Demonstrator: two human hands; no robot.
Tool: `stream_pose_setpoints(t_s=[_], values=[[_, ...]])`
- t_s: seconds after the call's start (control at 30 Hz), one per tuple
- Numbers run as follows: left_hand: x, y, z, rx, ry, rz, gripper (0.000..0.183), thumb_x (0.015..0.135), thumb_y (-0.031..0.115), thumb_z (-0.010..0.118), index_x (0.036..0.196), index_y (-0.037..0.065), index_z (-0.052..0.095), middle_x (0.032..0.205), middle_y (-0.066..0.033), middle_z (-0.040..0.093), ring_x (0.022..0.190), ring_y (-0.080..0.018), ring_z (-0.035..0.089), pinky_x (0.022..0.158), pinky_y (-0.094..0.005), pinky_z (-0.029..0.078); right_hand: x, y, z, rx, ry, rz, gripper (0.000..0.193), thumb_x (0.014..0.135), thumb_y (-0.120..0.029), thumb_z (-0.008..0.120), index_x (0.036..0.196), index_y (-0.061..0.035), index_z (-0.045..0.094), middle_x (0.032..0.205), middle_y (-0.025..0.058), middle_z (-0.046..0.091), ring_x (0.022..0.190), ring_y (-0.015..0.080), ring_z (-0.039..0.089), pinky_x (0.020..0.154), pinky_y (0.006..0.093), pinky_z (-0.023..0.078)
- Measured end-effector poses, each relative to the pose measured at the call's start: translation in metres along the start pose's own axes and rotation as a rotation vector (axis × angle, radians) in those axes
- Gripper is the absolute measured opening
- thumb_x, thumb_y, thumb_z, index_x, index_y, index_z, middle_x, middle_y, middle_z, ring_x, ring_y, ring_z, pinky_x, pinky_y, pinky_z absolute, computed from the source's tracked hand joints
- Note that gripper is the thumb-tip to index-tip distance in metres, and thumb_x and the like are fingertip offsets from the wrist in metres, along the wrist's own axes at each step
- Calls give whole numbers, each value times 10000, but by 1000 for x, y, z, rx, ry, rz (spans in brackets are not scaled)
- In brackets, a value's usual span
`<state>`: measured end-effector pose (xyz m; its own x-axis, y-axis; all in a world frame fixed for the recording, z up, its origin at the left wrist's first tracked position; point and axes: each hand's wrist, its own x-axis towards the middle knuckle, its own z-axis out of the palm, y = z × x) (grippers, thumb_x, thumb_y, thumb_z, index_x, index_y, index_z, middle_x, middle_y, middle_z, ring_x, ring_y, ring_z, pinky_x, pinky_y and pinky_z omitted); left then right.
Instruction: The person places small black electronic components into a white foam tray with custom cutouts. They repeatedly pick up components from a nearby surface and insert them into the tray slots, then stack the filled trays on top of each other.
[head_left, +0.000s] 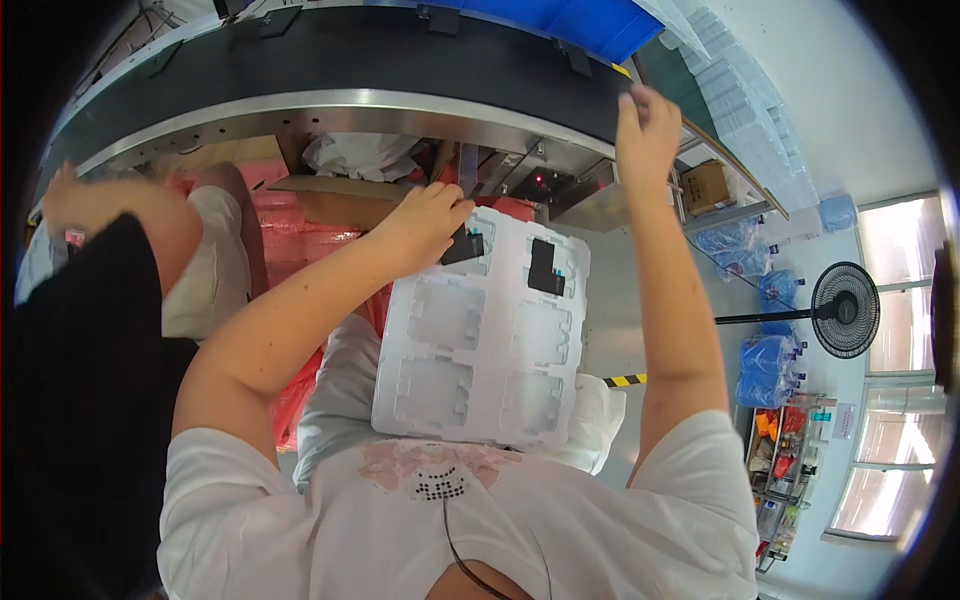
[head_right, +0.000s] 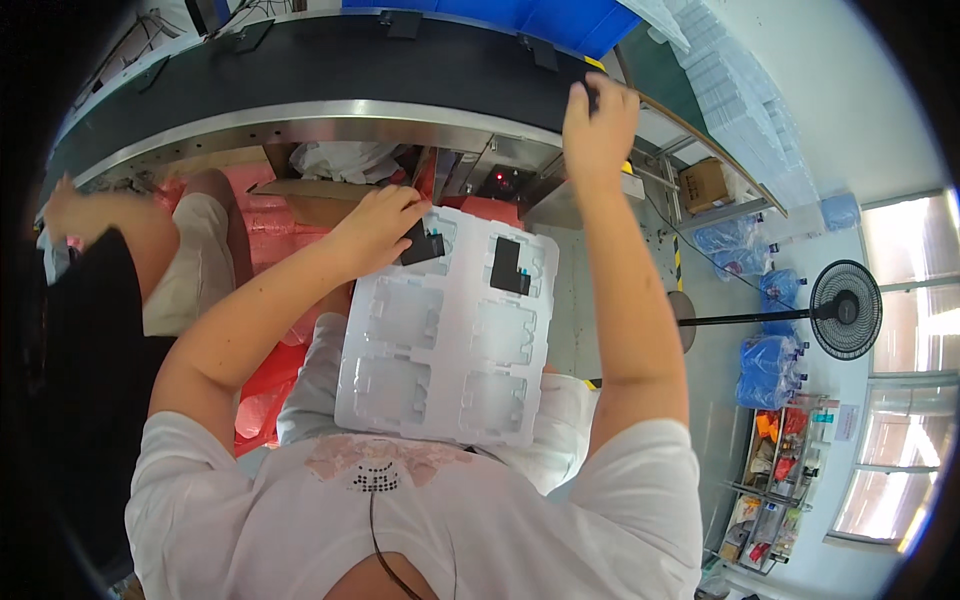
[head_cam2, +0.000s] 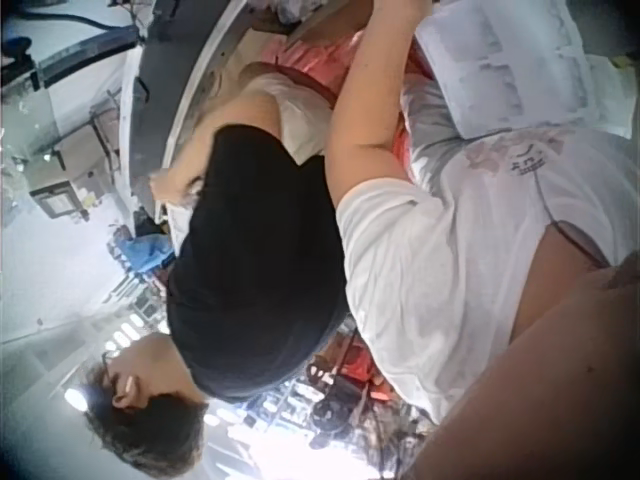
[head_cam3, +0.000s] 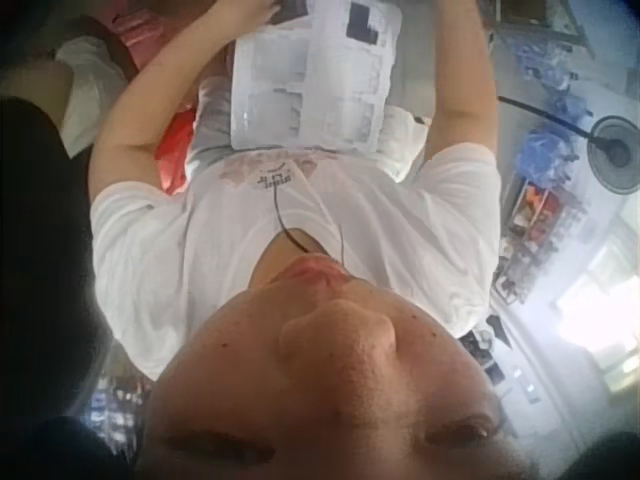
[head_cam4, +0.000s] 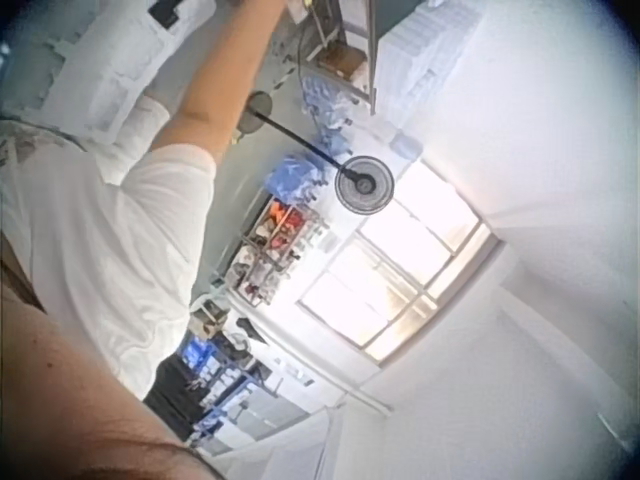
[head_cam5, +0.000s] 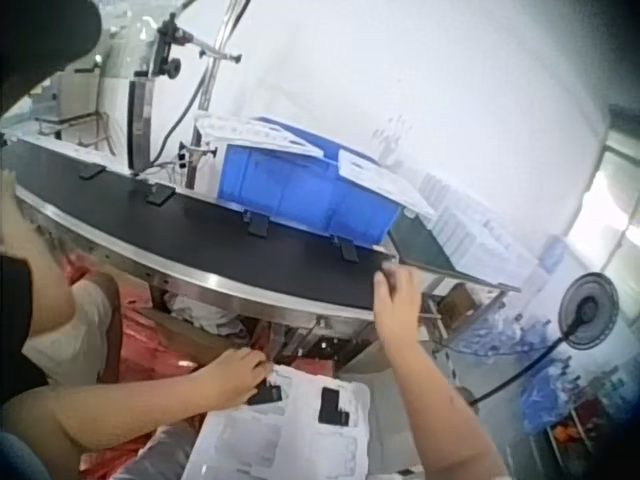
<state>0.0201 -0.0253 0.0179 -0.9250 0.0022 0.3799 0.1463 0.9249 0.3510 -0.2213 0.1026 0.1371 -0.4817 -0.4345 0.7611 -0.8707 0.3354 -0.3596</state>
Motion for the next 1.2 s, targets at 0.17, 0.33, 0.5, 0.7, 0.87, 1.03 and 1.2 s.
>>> stream_pose_setpoints(t_s=[0.17, 0.33, 0.5, 0.7, 0.87, 1.03, 1.2], values=[[8, -17, 11, -844, 137, -477, 437, 768, -15, 649, 1200, 7, 589, 939, -79, 621, 832, -160, 581, 760, -267, 471, 83, 59, 84, -587, -342, 466, 582, 811, -483, 606, 1213, -63, 584, 1205, 177, 576, 1187, 350, 498, 986, 478, 382], [3, -16, 9, -708, -51, -400, 311, 808, 75, 642, 1109, 2, 617, 922, -113, 644, 886, -239, 597, 794, -330, 474, 86, 84, 89, -511, -352, 506, 568, 729, -430, 718, 1138, -49, 621, 1154, 186, 614, 1088, 350, 577, 915, 480, 442], [-8, 6, 35, -150, 241, -167, 244, 771, 147, 679, 993, 55, 637, 881, -87, 612, 936, -303, 545, 832, -408, 418, 62, 124, 66, 117, -67, 418, 457, 694, -220, 798, 993, 60, 594, 899, 121, 656, 677, 208, 633, 664, 312, 518], [5, 3, 24, 120, 379, -152, 192, 750, 130, 689, 934, 89, 652, 941, -37, 606, 950, -278, 533, 830, -421, 402, 16, 71, 3, 753, -28, 723, 467, 766, -109, 741, 1133, 87, 528, 904, 112, 622, 656, 161, 608, 565, 264, 500], [108, 28, -24, 38, 539, 46, 115, 788, 129, 668, 876, 59, 642, 864, -79, 609, 814, -288, 568, 721, -382, 442, -17, 65, -69, 907, 93, 772, 393, 811, -79, 692, 1122, 78, 510, 908, 109, 621, 674, 183, 625, 563, 269, 499], [266, 27, -27, 344, 330, -494, 455, 842, 433, 603, 1063, 35, 603, 1064, -165, 589, 992, -322, 573, 761, -465, 432, -59, 41, -123, 954, 148, 803, 317, 842, -73, 655, 1094, 54, 509, 893, 95, 612, 678, 183, 623, 562, 272, 497], [338, -6, 34, 510, 170, -748, 256, 903, 255, 502, 1011, 91, 666, 1102, -125, 605, 1035, -273, 562, 813, -497, 392, -112, 8, -140, 868, 140, 984, 293, 858, -87, 637, 1091, 43, 517, 892, 84, 606, 669, 149, 607, 564, 269, 483]])
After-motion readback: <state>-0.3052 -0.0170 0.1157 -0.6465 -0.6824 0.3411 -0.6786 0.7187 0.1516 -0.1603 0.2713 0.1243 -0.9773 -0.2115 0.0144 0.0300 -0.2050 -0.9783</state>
